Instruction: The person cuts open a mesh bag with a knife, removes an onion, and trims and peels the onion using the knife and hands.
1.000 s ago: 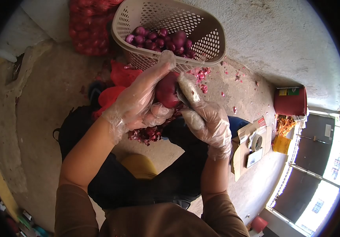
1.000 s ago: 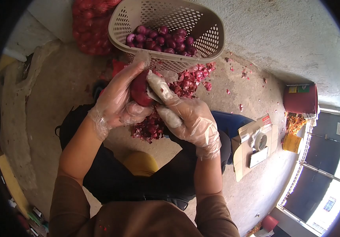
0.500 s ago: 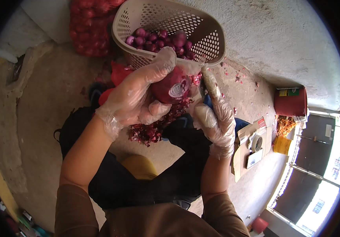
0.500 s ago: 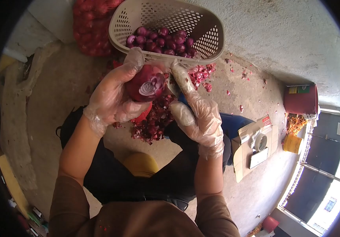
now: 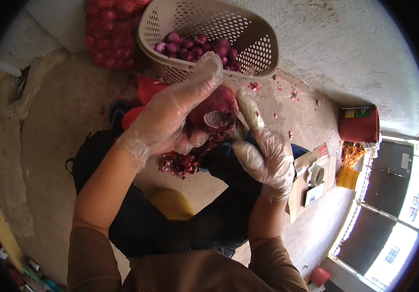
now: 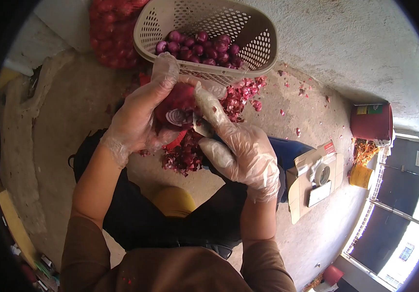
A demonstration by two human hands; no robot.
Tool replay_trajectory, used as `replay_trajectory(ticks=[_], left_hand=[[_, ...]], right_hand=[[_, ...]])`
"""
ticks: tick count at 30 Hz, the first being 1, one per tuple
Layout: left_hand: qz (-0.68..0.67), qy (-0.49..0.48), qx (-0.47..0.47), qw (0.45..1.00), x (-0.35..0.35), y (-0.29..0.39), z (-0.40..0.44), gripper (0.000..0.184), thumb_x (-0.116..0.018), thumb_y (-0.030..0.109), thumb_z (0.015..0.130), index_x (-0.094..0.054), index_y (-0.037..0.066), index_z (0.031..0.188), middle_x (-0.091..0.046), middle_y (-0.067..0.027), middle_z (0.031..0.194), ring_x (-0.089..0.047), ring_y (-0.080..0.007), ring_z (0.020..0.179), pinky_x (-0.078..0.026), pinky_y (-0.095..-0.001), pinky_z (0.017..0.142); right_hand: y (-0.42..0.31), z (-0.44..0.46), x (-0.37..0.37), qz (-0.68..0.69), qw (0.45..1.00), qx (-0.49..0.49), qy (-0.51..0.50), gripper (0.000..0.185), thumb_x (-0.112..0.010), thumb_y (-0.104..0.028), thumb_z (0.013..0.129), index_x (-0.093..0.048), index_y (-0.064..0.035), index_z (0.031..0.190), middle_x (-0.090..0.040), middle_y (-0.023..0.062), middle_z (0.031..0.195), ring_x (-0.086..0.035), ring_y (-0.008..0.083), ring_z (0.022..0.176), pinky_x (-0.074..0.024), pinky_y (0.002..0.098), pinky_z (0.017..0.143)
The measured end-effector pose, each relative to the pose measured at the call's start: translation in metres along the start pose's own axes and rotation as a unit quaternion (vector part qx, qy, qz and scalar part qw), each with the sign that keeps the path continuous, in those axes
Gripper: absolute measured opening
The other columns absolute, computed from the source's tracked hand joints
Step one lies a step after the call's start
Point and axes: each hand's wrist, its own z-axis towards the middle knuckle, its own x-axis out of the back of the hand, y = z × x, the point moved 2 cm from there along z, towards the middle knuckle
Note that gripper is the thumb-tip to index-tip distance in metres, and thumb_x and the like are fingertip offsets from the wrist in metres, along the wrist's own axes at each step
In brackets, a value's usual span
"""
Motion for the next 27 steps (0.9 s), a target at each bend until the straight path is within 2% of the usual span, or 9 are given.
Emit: replay_trajectory(ticks=[5, 7, 12, 16, 19, 21, 23, 25, 27], left_hand=[[0.03, 0.047, 0.027, 0.998, -0.003, 0.001, 0.0, 0.049, -0.041, 0.046, 0.103, -0.057, 0.006, 0.125, -0.067, -0.0036, 0.095, -0.049, -0.0041, 0.046, -0.035, -0.0183, 0.035], [0.033, 0.052, 0.03, 0.998, -0.002, -0.002, 0.001, 0.048, -0.041, 0.046, 0.103, -0.057, 0.007, 0.126, -0.067, -0.0022, 0.098, -0.052, -0.0024, 0.051, -0.036, -0.0177, 0.036], [0.031, 0.064, 0.005, 0.997, 0.0, -0.008, 0.005, 0.048, -0.043, 0.045, 0.103, -0.056, 0.007, 0.13, -0.066, 0.0021, 0.101, -0.057, 0.0006, 0.066, -0.038, -0.016, 0.039], [0.073, 0.065, 0.034, 0.995, -0.004, 0.0, -0.002, 0.049, -0.044, 0.046, 0.103, -0.056, 0.007, 0.131, -0.066, 0.003, 0.101, -0.057, 0.0018, 0.07, -0.039, -0.0156, 0.04], [0.087, 0.091, 0.033, 0.991, -0.006, 0.001, -0.002, 0.049, -0.045, 0.046, 0.103, -0.059, 0.007, 0.128, -0.066, 0.0032, 0.102, -0.058, 0.0026, 0.072, -0.038, -0.0155, 0.04], [0.086, 0.066, 0.014, 0.994, 0.002, -0.006, 0.005, 0.049, -0.045, 0.047, 0.102, -0.061, 0.007, 0.126, -0.066, 0.0031, 0.102, -0.057, 0.0028, 0.073, -0.038, -0.0153, 0.041], [0.104, 0.08, 0.04, 0.991, 0.001, -0.003, 0.001, 0.049, -0.044, 0.047, 0.103, -0.062, 0.006, 0.123, -0.066, 0.0029, 0.103, -0.057, 0.0029, 0.073, -0.038, -0.0152, 0.041], [0.113, 0.093, 0.056, 0.988, -0.004, 0.002, -0.003, 0.049, -0.044, 0.047, 0.103, -0.063, 0.006, 0.122, -0.066, 0.0027, 0.102, -0.058, 0.0026, 0.073, -0.039, -0.0152, 0.042], [0.113, 0.097, 0.06, 0.987, -0.005, 0.003, -0.003, 0.049, -0.044, 0.047, 0.103, -0.062, 0.006, 0.123, -0.067, 0.0025, 0.102, -0.058, 0.002, 0.073, -0.039, -0.0153, 0.042]], right_hand=[[0.003, -0.002, -0.002, -0.025, 0.999, 0.041, 0.015, 0.05, -0.076, -0.01, 0.081, -0.059, 0.0039, 0.126, -0.07, 0.0189, 0.094, -0.068, 0.029, 0.071, -0.0511, 0.0346, 0.065], [0.003, 0.0, 0.0, -0.003, 1.0, 0.007, -0.018, 0.05, -0.075, -0.008, 0.082, -0.059, 0.0043, 0.127, -0.07, 0.0183, 0.094, -0.068, 0.0273, 0.072, -0.0508, 0.0343, 0.066], [0.002, 0.004, -0.005, 0.064, 0.997, -0.036, -0.009, 0.049, -0.073, -0.008, 0.083, -0.058, 0.0053, 0.128, -0.068, 0.0192, 0.089, -0.067, 0.0235, 0.073, -0.0499, 0.0334, 0.069], [0.003, 0.003, -0.003, 0.074, 0.995, -0.064, -0.031, 0.045, -0.071, -0.011, 0.085, -0.06, 0.0038, 0.126, -0.067, 0.0198, 0.087, -0.066, 0.0251, 0.071, -0.0498, 0.0343, 0.069], [-0.001, 0.004, -0.002, -0.009, 0.997, -0.062, -0.049, 0.042, -0.071, -0.013, 0.086, -0.062, 0.0015, 0.124, -0.068, 0.0194, 0.087, -0.067, 0.0291, 0.071, -0.0502, 0.0358, 0.069], [0.002, 0.004, -0.001, -0.043, 0.996, -0.052, -0.065, 0.047, -0.068, -0.015, 0.088, -0.058, -0.0072, 0.133, -0.069, 0.0191, 0.094, -0.067, 0.0347, 0.081, -0.0521, 0.0403, 0.072], [0.005, 0.003, -0.002, -0.054, 0.995, -0.055, -0.066, 0.046, -0.067, -0.015, 0.088, -0.058, -0.0087, 0.133, -0.069, 0.0188, 0.093, -0.068, 0.0354, 0.082, -0.0522, 0.0403, 0.072], [0.008, 0.0, -0.005, -0.041, 0.995, -0.072, -0.051, 0.04, -0.068, -0.014, 0.088, -0.063, -0.0029, 0.126, -0.067, 0.0187, 0.083, -0.068, 0.0312, 0.074, -0.0507, 0.0361, 0.069], [0.016, -0.002, -0.009, -0.034, 0.997, -0.057, -0.04, 0.042, -0.067, -0.014, 0.088, -0.062, -0.0041, 0.128, -0.067, 0.0193, 0.084, -0.069, 0.03, 0.074, -0.0506, 0.0352, 0.069]])
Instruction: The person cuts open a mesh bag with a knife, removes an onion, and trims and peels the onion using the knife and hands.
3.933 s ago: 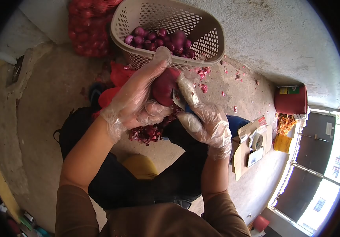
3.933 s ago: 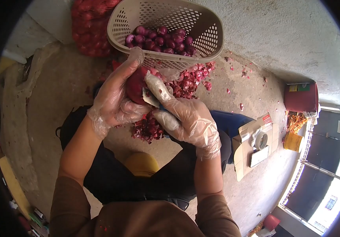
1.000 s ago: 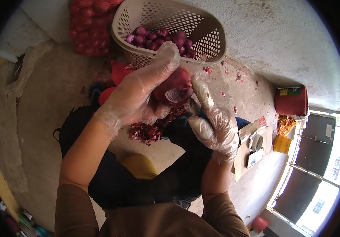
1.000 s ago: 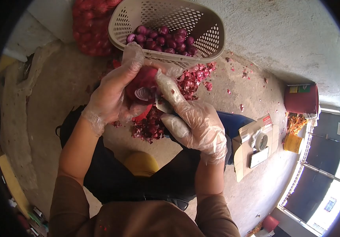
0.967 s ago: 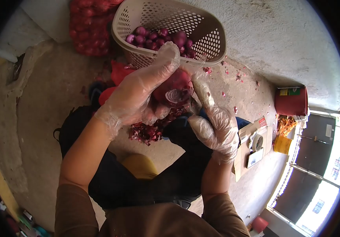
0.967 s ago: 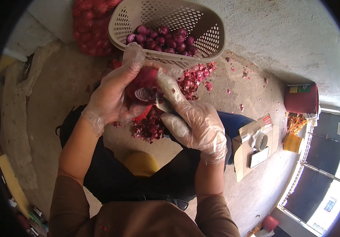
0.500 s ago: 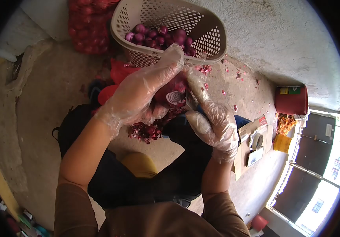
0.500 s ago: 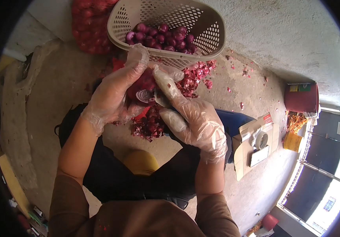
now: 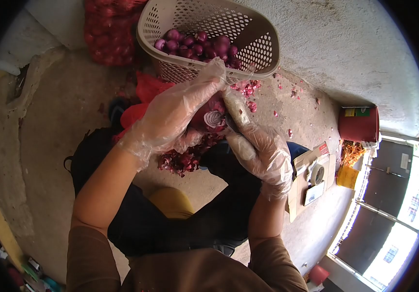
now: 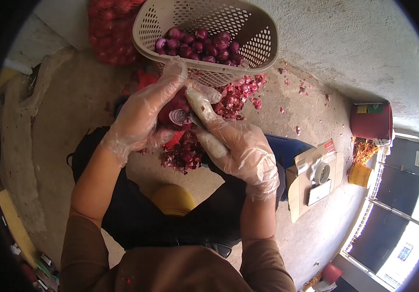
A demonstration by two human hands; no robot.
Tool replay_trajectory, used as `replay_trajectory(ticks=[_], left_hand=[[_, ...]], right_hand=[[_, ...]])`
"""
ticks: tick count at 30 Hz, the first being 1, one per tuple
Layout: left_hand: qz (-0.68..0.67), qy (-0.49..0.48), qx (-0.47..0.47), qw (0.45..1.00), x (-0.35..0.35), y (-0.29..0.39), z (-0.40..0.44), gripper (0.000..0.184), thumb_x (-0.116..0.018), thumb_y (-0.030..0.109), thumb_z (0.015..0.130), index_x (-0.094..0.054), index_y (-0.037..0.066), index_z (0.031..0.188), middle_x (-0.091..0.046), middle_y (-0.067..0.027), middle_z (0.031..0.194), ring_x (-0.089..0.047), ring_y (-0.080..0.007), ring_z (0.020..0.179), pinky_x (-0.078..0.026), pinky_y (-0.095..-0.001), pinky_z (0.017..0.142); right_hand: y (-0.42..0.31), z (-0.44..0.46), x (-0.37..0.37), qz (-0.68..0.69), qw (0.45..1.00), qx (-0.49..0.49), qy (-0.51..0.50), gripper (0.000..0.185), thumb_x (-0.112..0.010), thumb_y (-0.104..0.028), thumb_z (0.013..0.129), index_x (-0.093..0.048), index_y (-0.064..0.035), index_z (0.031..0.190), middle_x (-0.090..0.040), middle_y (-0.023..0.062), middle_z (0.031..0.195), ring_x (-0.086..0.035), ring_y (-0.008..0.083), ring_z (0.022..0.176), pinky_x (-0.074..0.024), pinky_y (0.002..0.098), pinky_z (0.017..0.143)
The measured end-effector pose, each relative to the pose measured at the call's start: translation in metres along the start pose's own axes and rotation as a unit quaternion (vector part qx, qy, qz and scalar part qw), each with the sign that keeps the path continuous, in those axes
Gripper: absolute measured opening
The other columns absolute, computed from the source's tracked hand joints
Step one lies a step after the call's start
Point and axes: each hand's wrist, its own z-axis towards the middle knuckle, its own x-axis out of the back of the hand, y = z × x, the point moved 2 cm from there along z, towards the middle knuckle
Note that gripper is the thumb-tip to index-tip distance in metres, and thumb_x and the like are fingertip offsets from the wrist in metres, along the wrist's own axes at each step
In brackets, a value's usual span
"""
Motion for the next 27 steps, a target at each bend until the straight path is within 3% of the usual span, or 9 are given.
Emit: replay_trajectory(ticks=[4, 7, 9, 12, 15, 18, 22, 24, 27], left_hand=[[0.001, -0.016, 0.006, 1.0, 0.002, -0.002, 0.002, 0.049, -0.044, 0.047, 0.103, -0.061, 0.007, 0.125, -0.067, 0.0022, 0.101, -0.06, 0.0008, 0.073, -0.041, -0.0156, 0.043], [-0.014, 0.006, 0.002, 1.0, -0.003, 0.0, 0.0, 0.048, -0.043, 0.047, 0.103, -0.061, 0.008, 0.125, -0.067, 0.0023, 0.097, -0.06, 0.0, 0.07, -0.041, -0.0156, 0.042], [-0.052, 0.054, -0.04, 0.996, -0.011, 0.001, 0.0, 0.048, -0.042, 0.047, 0.103, -0.061, 0.008, 0.123, -0.067, 0.0028, 0.093, -0.059, -0.0002, 0.062, -0.038, -0.0151, 0.04], [-0.024, -0.024, -0.036, 0.999, 0.001, -0.006, 0.004, 0.046, -0.04, 0.045, 0.104, -0.062, 0.008, 0.119, -0.067, 0.002, 0.09, -0.059, -0.0011, 0.06, -0.04, -0.0149, 0.042], [-0.042, -0.019, -0.083, 0.995, 0.003, -0.014, 0.013, 0.045, -0.038, 0.042, 0.105, -0.062, 0.006, 0.116, -0.067, 0.0002, 0.092, -0.061, -0.0024, 0.066, -0.045, -0.0163, 0.048], [-0.049, -0.018, -0.111, 0.992, 0.004, -0.018, 0.017, 0.044, -0.037, 0.04, 0.105, -0.062, 0.005, 0.114, -0.067, -0.0015, 0.094, -0.063, -0.0037, 0.072, -0.049, -0.0177, 0.054], [-0.014, -0.041, -0.085, 0.995, 0.007, -0.013, 0.012, 0.043, -0.038, 0.038, 0.105, -0.061, 0.004, 0.116, -0.067, -0.0017, 0.097, -0.064, -0.0047, 0.074, -0.051, -0.0186, 0.058], [-0.025, -0.048, -0.105, 0.993, 0.009, -0.02, 0.018, 0.042, -0.039, 0.038, 0.105, -0.059, 0.004, 0.119, -0.066, -0.001, 0.1, -0.064, -0.0046, 0.075, -0.051, -0.0184, 0.058], [-0.044, -0.03, -0.099, 0.994, 0.003, -0.016, 0.015, 0.043, -0.04, 0.038, 0.105, -0.056, 0.004, 0.127, -0.065, 0.0005, 0.106, -0.063, -0.0039, 0.077, -0.051, -0.0182, 0.058]], right_hand=[[-0.004, 0.005, 0.0, -0.004, 1.0, -0.003, 0.002, 0.049, -0.069, -0.016, 0.087, -0.058, -0.0115, 0.135, -0.068, 0.0187, 0.084, -0.067, 0.0371, 0.075, -0.0528, 0.0405, 0.067], [-0.005, 0.006, -0.002, 0.089, 0.995, -0.023, 0.037, 0.051, -0.066, -0.013, 0.089, -0.056, -0.0116, 0.138, -0.071, 0.0173, 0.088, -0.071, 0.0311, 0.078, -0.0537, 0.0362, 0.072], [-0.004, 0.005, 0.003, 0.135, 0.989, -0.057, 0.024, 0.051, -0.064, -0.013, 0.09, -0.053, -0.0101, 0.14, -0.071, 0.0164, 0.101, -0.072, 0.0263, 0.083, -0.0535, 0.0341, 0.078], [0.008, 0.003, 0.002, 0.151, 0.986, -0.046, 0.05, 0.053, -0.061, -0.015, 0.092, -0.049, -0.0079, 0.143, -0.067, 0.0154, 0.12, -0.07, 0.0223, 0.099, -0.0507, 0.0323, 0.089], [0.009, 0.0, 0.001, 0.203, 0.977, -0.051, 0.043, 0.06, -0.061, -0.017, 0.093, -0.04, -0.0045, 0.148, -0.058, 0.0155, 0.138, -0.057, 0.0241, 0.125, -0.0426, 0.032, 0.103], [0.004, 0.0, 0.0, 0.225, 0.974, -0.038, 0.009, 0.065, -0.062, -0.017, 0.093, -0.035, -0.0039, 0.15, -0.058, 0.0168, 0.137, -0.059, 0.0266, 0.123, -0.0445, 0.0321, 0.101], [0.001, 0.004, 0.001, 0.129, 0.99, 0.05, 0.004, 0.071, -0.065, -0.015, 0.09, -0.032, -0.0031, 0.151, -0.06, 0.0209, 0.131, -0.067, 0.0344, 0.108, -0.0504, 0.0333, 0.091], [-0.002, 0.001, 0.004, 0.125, 0.992, 0.025, -0.017, 0.073, -0.067, -0.014, 0.088, -0.033, -0.0038, 0.151, -0.063, 0.0239, 0.121, -0.064, 0.0412, 0.104, -0.0527, 0.037, 0.084], [0.002, 0.002, 0.002, 0.117, 0.992, 0.042, -0.016, 0.07, -0.068, -0.015, 0.088, -0.036, -0.0043, 0.149, -0.064, 0.0241, 0.118, -0.064, 0.0418, 0.103, -0.0527, 0.0391, 0.082]])
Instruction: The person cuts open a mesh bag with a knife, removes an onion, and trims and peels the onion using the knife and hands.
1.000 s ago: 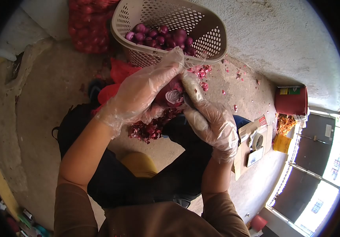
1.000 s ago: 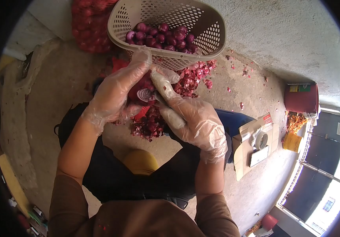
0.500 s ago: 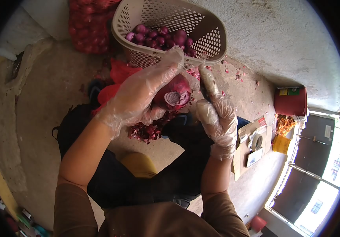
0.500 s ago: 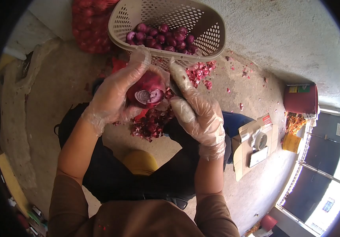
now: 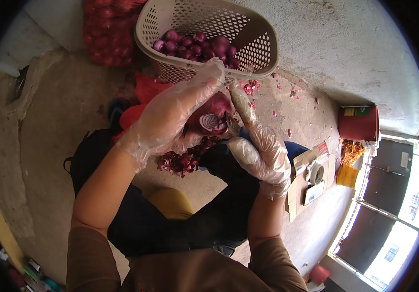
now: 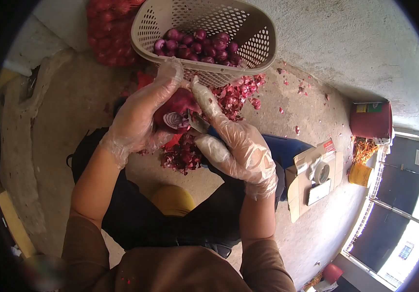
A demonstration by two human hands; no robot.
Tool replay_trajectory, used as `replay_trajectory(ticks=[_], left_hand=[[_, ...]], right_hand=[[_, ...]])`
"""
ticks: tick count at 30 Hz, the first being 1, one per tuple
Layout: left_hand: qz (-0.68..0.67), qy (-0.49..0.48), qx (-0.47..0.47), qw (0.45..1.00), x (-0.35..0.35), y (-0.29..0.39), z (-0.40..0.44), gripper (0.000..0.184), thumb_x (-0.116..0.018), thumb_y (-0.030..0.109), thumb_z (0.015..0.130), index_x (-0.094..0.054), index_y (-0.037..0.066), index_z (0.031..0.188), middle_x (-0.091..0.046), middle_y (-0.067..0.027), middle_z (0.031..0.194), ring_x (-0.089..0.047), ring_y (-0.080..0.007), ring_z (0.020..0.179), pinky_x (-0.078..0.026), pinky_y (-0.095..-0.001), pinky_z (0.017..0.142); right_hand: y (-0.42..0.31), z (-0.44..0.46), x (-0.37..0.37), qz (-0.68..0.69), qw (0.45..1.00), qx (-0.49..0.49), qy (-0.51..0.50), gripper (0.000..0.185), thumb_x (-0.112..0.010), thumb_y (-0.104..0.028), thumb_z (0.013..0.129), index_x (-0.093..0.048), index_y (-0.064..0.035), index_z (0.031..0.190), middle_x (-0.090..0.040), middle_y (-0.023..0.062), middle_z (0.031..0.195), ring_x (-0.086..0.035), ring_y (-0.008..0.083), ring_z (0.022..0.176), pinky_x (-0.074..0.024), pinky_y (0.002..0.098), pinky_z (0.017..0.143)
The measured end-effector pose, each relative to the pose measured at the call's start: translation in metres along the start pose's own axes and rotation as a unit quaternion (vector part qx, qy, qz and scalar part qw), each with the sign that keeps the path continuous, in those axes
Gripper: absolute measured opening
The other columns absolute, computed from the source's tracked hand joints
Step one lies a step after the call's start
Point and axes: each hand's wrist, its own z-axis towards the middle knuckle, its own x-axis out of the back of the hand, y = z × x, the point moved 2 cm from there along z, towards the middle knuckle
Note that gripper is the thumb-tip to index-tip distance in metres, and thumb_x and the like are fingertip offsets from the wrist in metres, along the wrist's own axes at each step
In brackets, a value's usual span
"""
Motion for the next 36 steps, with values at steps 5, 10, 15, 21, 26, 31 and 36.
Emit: replay_trajectory(ticks=[5, 10, 15, 21, 26, 31, 36], left_hand=[[0.009, 0.031, 0.045, 0.998, -0.009, 0.015, -0.011, 0.048, -0.044, 0.04, 0.103, -0.05, 0.006, 0.136, -0.063, 0.0023, 0.111, -0.062, -0.0003, 0.081, -0.048, -0.0159, 0.05], [-0.008, -0.003, 0.053, 0.999, -0.003, 0.008, -0.006, 0.053, -0.045, 0.039, 0.103, -0.043, 0.007, 0.145, -0.058, 0.0017, 0.123, -0.06, -0.0006, 0.092, -0.051, -0.0179, 0.06], [-0.028, -0.012, 0.056, 0.998, -0.002, 0.007, -0.006, 0.051, -0.044, 0.037, 0.104, -0.041, 0.006, 0.145, -0.056, 0.0003, 0.126, -0.06, -0.0041, 0.097, -0.053, -0.022, 0.076], [-0.069, -0.021, 0.047, 0.996, -0.003, 0.004, -0.003, 0.041, -0.044, 0.036, 0.104, -0.051, 0.006, 0.13, -0.064, -0.0016, 0.108, -0.063, -0.0058, 0.072, -0.051, -0.0194, 0.053], [-0.081, -0.137, 0.078, 0.984, 0.006, 0.007, -0.006, 0.048, -0.043, 0.045, 0.101, -0.061, 0.002, 0.114, -0.068, -0.0067, 0.091, -0.058, -0.0074, 0.052, -0.042, -0.019, 0.038], [-0.081, -0.071, 0.067, 0.992, -0.003, 0.01, -0.008, 0.053, -0.042, 0.048, 0.1, -0.065, 0.0, 0.105, -0.069, -0.0063, 0.086, -0.057, -0.0068, 0.049, -0.039, -0.0189, 0.036], [-0.045, -0.034, 0.056, 0.997, -0.001, 0.007, -0.006, 0.05, -0.046, 0.047, 0.1, -0.065, 0.001, 0.106, -0.069, -0.0049, 0.088, -0.056, -0.0071, 0.049, -0.041, -0.0184, 0.038]], right_hand=[[-0.004, 0.002, 0.0, -0.006, 1.0, 0.009, -0.006, 0.063, -0.067, -0.018, 0.089, -0.042, -0.0067, 0.146, -0.066, 0.0226, 0.11, -0.066, 0.0404, 0.096, -0.0532, 0.0392, 0.08], [-0.009, 0.002, 0.002, -0.046, 0.998, 0.002, -0.03, 0.056, -0.066, -0.012, 0.089, -0.048, 0.0033, 0.14, -0.07, 0.0182, 0.1, -0.066, 0.0233, 0.075, -0.0511, 0.0316, 0.074], [-0.001, 0.003, -0.001, -0.058, 0.998, -0.002, -0.023, 0.053, -0.062, -0.016, 0.091, -0.05, 0.0007, 0.14, -0.071, 0.0135, 0.086, -0.061, 0.0197, 0.064, -0.0496, 0.0309, 0.066], [-0.009, 0.001, 0.001, 0.04, 0.995, -0.096, -0.01, 0.046, -0.061, -0.017, 0.093, -0.055, -0.008, 0.138, -0.072, 0.0177, 0.098, -0.072, 0.0267, 0.081, -0.054, 0.0366, 0.075], [0.001, -0.002, 0.002, 0.139, 0.985, -0.092, 0.046, 0.053, -0.06, -0.018, 0.094, -0.047, -0.0033, 0.143, -0.063, 0.0177, 0.127, -0.065, 0.0204, 0.11, -0.048, 0.0318, 0.095], [0.005, -0.002, 0.003, 0.184, 0.978, -0.086, 0.047, 0.057, -0.062, -0.019, 0.093, -0.044, -0.0039, 0.145, -0.06, 0.0187, 0.131, -0.063, 0.025, 0.114, -0.0492, 0.0332, 0.094], [0.001, -0.001, 0.003, 0.143, 0.989, -0.041, -0.002, 0.062, -0.063, -0.02, 0.092, -0.04, -0.0045, 0.147, -0.057, 0.0196, 0.134, -0.061, 0.0297, 0.118, -0.0503, 0.0346, 0.093]])
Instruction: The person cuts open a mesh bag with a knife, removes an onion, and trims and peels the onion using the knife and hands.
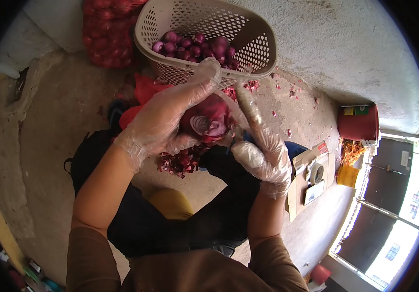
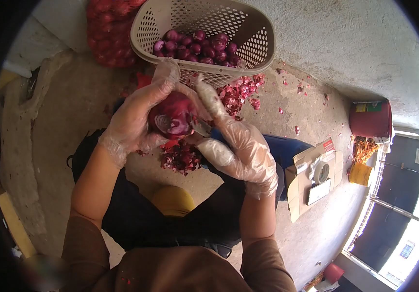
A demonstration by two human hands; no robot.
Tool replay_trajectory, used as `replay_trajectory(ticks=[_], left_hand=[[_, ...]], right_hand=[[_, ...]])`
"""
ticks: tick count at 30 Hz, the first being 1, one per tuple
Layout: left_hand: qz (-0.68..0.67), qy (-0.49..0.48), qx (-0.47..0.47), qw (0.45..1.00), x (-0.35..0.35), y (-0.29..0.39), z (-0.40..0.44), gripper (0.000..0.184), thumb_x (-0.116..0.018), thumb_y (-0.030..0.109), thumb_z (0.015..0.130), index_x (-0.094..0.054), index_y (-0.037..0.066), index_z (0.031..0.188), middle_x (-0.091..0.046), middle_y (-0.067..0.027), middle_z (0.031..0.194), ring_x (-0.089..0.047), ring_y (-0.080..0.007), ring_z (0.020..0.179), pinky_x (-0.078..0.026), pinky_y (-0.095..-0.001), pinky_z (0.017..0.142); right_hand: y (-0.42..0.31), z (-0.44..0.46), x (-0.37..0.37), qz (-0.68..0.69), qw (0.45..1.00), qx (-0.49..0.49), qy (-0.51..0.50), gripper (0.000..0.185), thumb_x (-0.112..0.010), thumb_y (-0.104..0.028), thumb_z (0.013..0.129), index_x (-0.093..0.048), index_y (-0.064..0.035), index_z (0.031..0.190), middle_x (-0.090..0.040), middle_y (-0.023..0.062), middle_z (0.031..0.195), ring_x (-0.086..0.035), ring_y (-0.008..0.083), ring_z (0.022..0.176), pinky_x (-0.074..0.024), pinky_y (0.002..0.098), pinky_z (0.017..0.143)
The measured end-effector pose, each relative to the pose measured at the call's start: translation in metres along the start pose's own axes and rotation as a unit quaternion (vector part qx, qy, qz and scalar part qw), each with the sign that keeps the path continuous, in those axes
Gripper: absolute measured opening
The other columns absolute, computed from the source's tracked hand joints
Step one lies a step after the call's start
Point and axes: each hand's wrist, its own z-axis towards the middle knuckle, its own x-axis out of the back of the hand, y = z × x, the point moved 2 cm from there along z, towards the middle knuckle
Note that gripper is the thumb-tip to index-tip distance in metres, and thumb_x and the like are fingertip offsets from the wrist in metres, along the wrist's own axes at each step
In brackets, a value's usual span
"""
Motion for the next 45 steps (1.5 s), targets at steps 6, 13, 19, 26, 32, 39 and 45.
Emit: replay_trajectory(ticks=[6, 13, 19, 26, 32, 39, 45], left_hand=[[0.04, 0.033, -0.026, 0.998, -0.006, 0.006, -0.004, 0.048, -0.047, 0.039, 0.102, -0.054, -0.001, 0.128, -0.065, -0.0052, 0.109, -0.063, -0.0078, 0.082, -0.051, -0.0215, 0.064], [0.041, -0.026, -0.104, 0.993, 0.004, -0.004, 0.005, 0.06, -0.046, 0.028, 0.104, -0.027, -0.005, 0.15, -0.038, -0.0095, 0.152, -0.039, -0.0148, 0.137, -0.032, -0.0315, 0.114], [0.007, -0.007, -0.103, 0.995, 0.001, -0.003, 0.001, 0.059, -0.047, 0.027, 0.104, -0.03, -0.007, 0.149, -0.037, -0.0102, 0.153, -0.035, -0.0153, 0.14, -0.028, -0.0314, 0.115], [0.003, 0.022, -0.113, 0.993, 0.005, -0.009, 0.008, 0.05, -0.046, 0.03, 0.104, -0.044, -0.007, 0.138, -0.055, -0.0064, 0.13, -0.054, -0.0126, 0.12, -0.043, -0.0287, 0.103], [0.016, -0.052, -0.05, 0.997, 0.009, -0.011, 0.007, 0.042, -0.04, 0.036, 0.104, -0.057, -0.002, 0.11, -0.065, -0.0094, 0.105, -0.066, -0.0152, 0.09, -0.058, -0.0303, 0.075], [-0.027, 0.005, 0.011, 1.0, 0.004, 0.002, -0.006, 0.044, -0.045, 0.034, 0.103, -0.057, -0.003, 0.122, -0.063, -0.0077, 0.116, -0.065, -0.0138, 0.098, -0.055, -0.029, 0.083], [0.004, -0.059, -0.117, 0.991, 0.003, 0.001, 0.002, 0.047, -0.051, 0.023, 0.102, -0.046, -0.005, 0.139, -0.053, -0.0067, 0.135, -0.048, -0.0134, 0.125, -0.037, -0.0311, 0.109]], right_hand=[[-0.012, -0.002, 0.001, -0.133, 0.989, 0.053, -0.048, 0.063, -0.064, -0.018, 0.092, -0.038, -0.0067, 0.148, -0.061, 0.0215, 0.127, -0.064, 0.0347, 0.11, -0.0528, 0.0361, 0.088], [-0.007, 0.0, -0.005, -0.125, 0.99, 0.052, -0.047, 0.06, -0.064, -0.018, 0.092, -0.041, -0.0089, 0.147, -0.063, 0.0216, 0.121, -0.065, 0.0374, 0.102, -0.0542, 0.0386, 0.082], [-0.009, 0.0, -0.007, -0.194, 0.979, 0.02, -0.053, 0.055, -0.065, -0.018, 0.09, -0.049, -0.0106, 0.142, -0.068, 0.018, 0.088, -0.066, 0.0374, 0.078, -0.0512, 0.0427, 0.068], [0.001, 0.002, -0.009, -0.151, 0.988, 0.029, -0.016, 0.051, -0.064, -0.018, 0.092, -0.051, -0.0099, 0.141, -0.069, 0.0175, 0.089, -0.07, 0.0307, 0.078, -0.0525, 0.0376, 0.071], [0.007, 0.0, -0.004, 0.008, 0.999, -0.014, 0.044, 0.053, -0.06, -0.018, 0.096, -0.046, -0.0019, 0.144, -0.056, 0.014, 0.14, -0.053, 0.0201, 0.127, -0.0383, 0.0308, 0.105], [-0.002, 0.0, 0.001, -0.065, 0.997, 0.035, -0.004, 0.057, -0.065, -0.019, 0.091, -0.048, -0.0015, 0.142, -0.061, 0.0198, 0.13, -0.063, 0.0285, 0.117, -0.0479, 0.0337, 0.095], [-0.018, -0.003, 0.003, -0.184, 0.982, 0.014, -0.029, 0.062, -0.066, -0.021, 0.091, -0.043, -0.007, 0.146, -0.062, 0.0219, 0.125, -0.061, 0.0396, 0.109, -0.0516, 0.0366, 0.087]])
